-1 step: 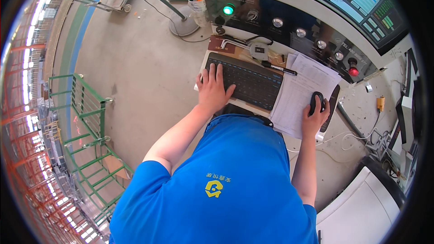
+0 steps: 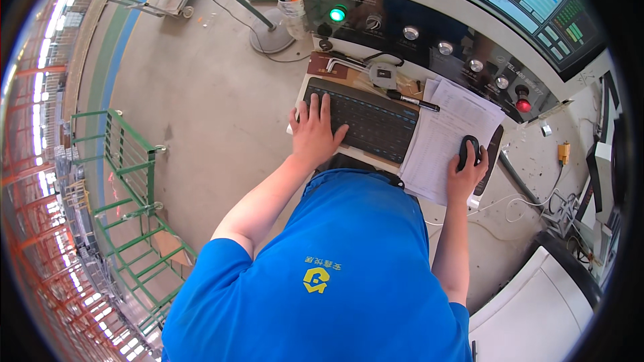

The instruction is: Operating a CNC machine terminal and measuring metal profiles on a fabrication floor.

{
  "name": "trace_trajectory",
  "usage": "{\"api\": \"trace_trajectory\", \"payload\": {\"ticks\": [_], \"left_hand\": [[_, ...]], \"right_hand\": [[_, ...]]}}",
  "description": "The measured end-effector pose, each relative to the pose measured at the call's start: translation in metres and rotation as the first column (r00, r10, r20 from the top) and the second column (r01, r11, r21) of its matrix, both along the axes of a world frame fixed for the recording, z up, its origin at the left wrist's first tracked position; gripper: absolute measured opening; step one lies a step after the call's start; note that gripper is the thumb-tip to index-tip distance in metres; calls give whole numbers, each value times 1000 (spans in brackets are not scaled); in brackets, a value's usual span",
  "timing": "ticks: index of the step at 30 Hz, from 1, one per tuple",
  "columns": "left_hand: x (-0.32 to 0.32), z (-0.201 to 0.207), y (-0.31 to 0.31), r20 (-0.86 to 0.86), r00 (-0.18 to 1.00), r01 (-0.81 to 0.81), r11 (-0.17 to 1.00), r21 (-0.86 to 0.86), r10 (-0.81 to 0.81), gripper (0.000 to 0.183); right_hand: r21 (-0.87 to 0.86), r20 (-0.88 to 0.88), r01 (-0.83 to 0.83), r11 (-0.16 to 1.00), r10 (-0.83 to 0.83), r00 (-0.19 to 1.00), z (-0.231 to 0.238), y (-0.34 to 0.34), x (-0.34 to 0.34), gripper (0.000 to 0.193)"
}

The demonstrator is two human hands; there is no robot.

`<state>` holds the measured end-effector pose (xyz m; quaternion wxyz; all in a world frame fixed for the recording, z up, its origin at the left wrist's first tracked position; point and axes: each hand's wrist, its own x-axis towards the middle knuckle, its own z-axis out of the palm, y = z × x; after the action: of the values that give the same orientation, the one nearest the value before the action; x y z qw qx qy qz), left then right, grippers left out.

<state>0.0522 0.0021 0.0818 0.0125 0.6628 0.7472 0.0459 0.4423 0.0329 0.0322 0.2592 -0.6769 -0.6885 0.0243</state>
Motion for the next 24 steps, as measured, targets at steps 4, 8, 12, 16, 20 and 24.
{"api": "trace_trajectory", "payload": {"ticks": [4, 8, 12, 16, 20, 24], "left_hand": [[2, 9, 8, -15, 1000, 17, 999, -41, -17, 79], [17, 11, 10, 55, 978, 203, 979, -6, -202, 65], [37, 15, 15, 127, 946, 300, 954, 13, -299, 58], [45, 15, 17, 164, 949, 277, 961, -26, -269, 57], [32, 15, 13, 191, 965, 173, 984, 45, -179, 61], [-14, -8, 18, 349, 931, -156, 981, 115, 107, 62]], "right_hand": [[-17, -15, 6, 1000, -6, 1000, -2, 1, 0, 53], [-3, -8, 7, 1000, -7, 1000, -2, 4, 0, 53], [8, -10, 18, 1000, -18, 1000, 10, 5, 1, 55], [-17, -7, 18, 1000, -18, 1000, 0, -1, 1, 55], [-14, -45, 20, 1000, -21, 999, 8, -3, -5, 55], [-34, -81, 30, 999, -33, 996, 9, -3, -3, 53]]}}
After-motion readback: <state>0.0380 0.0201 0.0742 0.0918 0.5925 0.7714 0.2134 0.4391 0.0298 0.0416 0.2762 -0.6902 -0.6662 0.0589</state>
